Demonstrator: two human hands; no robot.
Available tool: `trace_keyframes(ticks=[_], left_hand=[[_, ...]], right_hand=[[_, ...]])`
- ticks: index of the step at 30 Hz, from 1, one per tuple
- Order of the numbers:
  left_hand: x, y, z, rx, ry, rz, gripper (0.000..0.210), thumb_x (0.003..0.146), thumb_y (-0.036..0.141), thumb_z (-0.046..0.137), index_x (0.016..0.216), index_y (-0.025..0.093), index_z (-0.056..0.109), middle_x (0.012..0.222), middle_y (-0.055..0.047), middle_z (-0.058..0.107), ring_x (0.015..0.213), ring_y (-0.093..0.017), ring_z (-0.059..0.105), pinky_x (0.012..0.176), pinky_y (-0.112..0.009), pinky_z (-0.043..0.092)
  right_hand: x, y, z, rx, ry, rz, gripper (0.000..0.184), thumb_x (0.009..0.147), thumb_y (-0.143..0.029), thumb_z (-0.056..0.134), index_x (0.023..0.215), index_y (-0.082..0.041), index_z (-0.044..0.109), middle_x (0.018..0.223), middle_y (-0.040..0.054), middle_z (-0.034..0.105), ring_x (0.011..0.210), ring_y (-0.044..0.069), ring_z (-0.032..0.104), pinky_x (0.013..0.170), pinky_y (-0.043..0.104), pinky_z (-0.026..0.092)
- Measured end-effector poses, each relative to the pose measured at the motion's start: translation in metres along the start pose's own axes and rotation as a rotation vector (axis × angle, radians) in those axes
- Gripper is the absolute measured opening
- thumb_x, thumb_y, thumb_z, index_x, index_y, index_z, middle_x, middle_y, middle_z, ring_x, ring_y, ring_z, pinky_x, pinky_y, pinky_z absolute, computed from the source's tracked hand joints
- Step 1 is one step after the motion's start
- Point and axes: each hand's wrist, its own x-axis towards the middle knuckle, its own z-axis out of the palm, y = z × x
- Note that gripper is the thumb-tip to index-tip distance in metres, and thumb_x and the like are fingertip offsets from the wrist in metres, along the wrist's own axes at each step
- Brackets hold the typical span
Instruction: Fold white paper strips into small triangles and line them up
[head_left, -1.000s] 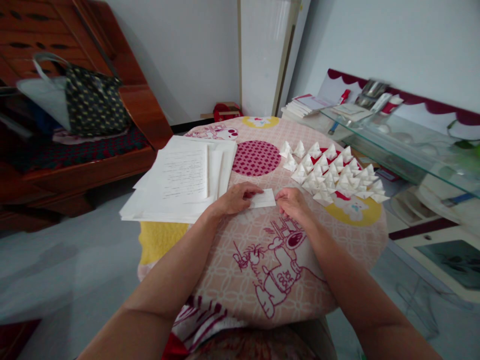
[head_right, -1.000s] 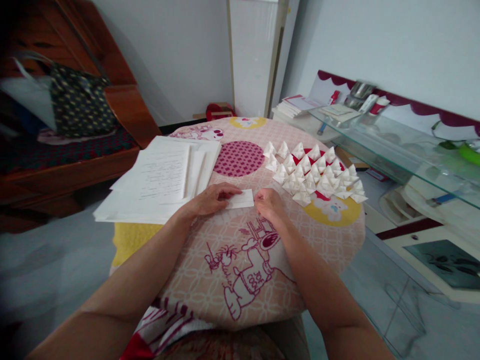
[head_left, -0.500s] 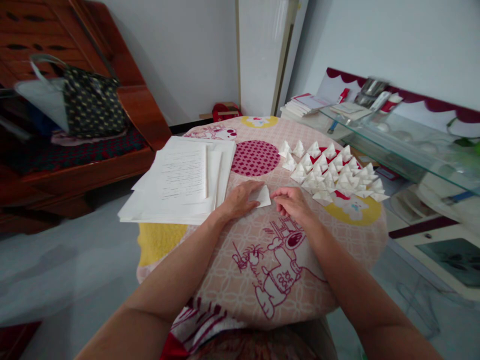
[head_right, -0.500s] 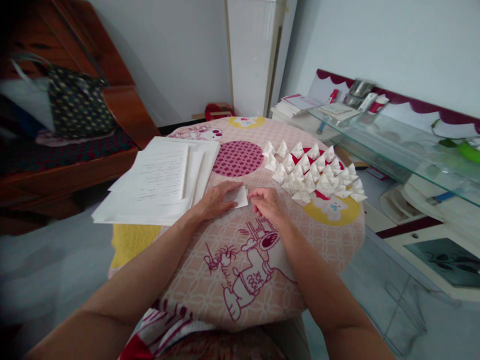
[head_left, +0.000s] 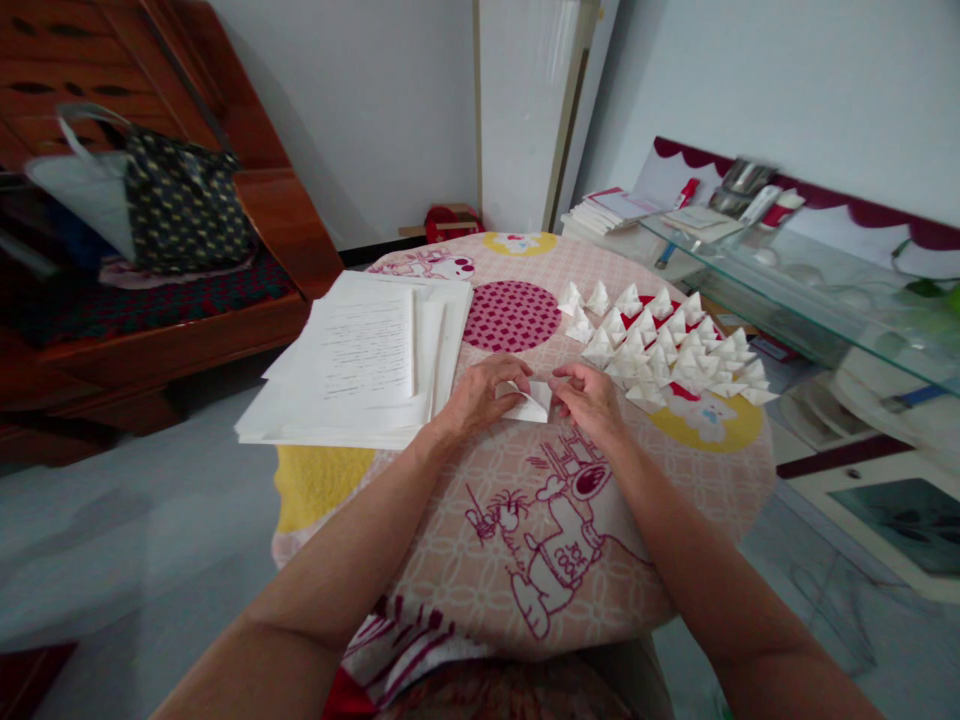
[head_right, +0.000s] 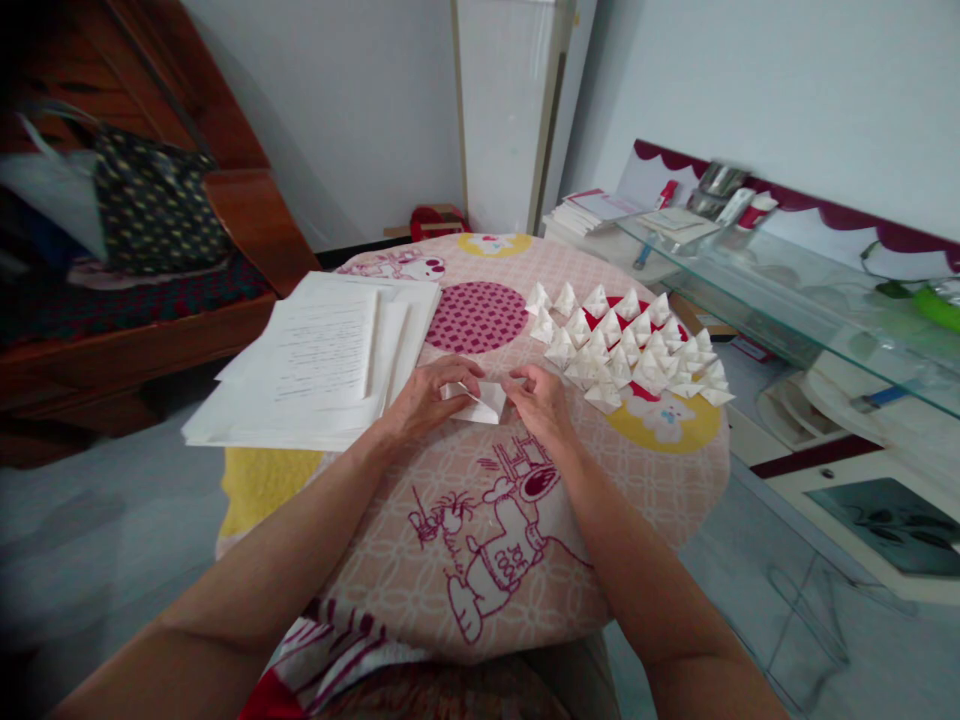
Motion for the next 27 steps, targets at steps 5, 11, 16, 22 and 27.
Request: trace_keyframes(ticks=[5,11,16,22,27], left_hand=[[-0.001,0.006,0.000,-0.073,0.020,0.053,0.008,0.086,0.013,0.066,0.082,0.018,0.071,0.110,-0.006,0.073,0.103,-0.018,0.068,0.095,-0.035,0.053],[-0.001,0.001,-0.005,-0.057,-0.038,0.116,0.012,0.086,0.011,0.064,0.080,0.018,0.071,0.105,-0.006,0.074,0.101,-0.018,0.068,0.093,-0.033,0.053],[-0.001,-0.001,-0.008,0.010,-0.160,0.125,0.017,0.085,0.008,0.062,0.083,0.020,0.074,0.102,-0.005,0.075,0.101,-0.018,0.067,0.096,-0.033,0.053],[-0.002,-0.001,-0.010,0.077,-0.287,0.132,0.034,0.073,-0.002,0.055,0.083,0.021,0.078,0.105,-0.005,0.076,0.101,-0.018,0.067,0.098,-0.036,0.053],[-0.002,-0.002,-0.014,0.059,-0.330,0.103,0.037,0.066,-0.004,0.050,0.076,0.020,0.077,0.096,-0.003,0.077,0.092,-0.017,0.068,0.090,-0.032,0.055]], right_hand=[[-0.001,-0.002,0.000,0.048,-0.012,0.054,0.025,0.076,-0.029,0.069,0.099,-0.019,0.070,0.064,-0.0003,0.065,0.049,0.015,0.059,0.044,0.025,0.045],[0.002,-0.002,-0.004,0.163,0.198,-0.021,0.013,0.070,-0.027,0.068,0.080,-0.019,0.065,0.062,0.0003,0.064,0.056,0.016,0.061,0.053,0.027,0.051],[0.002,0.001,-0.006,0.244,0.226,-0.049,0.014,0.065,-0.027,0.070,0.074,-0.020,0.063,0.059,-0.0020,0.060,0.052,0.014,0.057,0.049,0.026,0.049],[-0.002,0.006,-0.009,0.145,0.066,0.025,0.018,0.063,-0.031,0.069,0.076,-0.019,0.065,0.064,-0.0015,0.063,0.049,0.013,0.055,0.044,0.026,0.048],[-0.004,0.012,-0.020,-0.014,-0.137,0.030,0.016,0.064,-0.023,0.067,0.079,-0.017,0.071,0.057,-0.0038,0.059,0.041,0.010,0.049,0.038,0.022,0.039]])
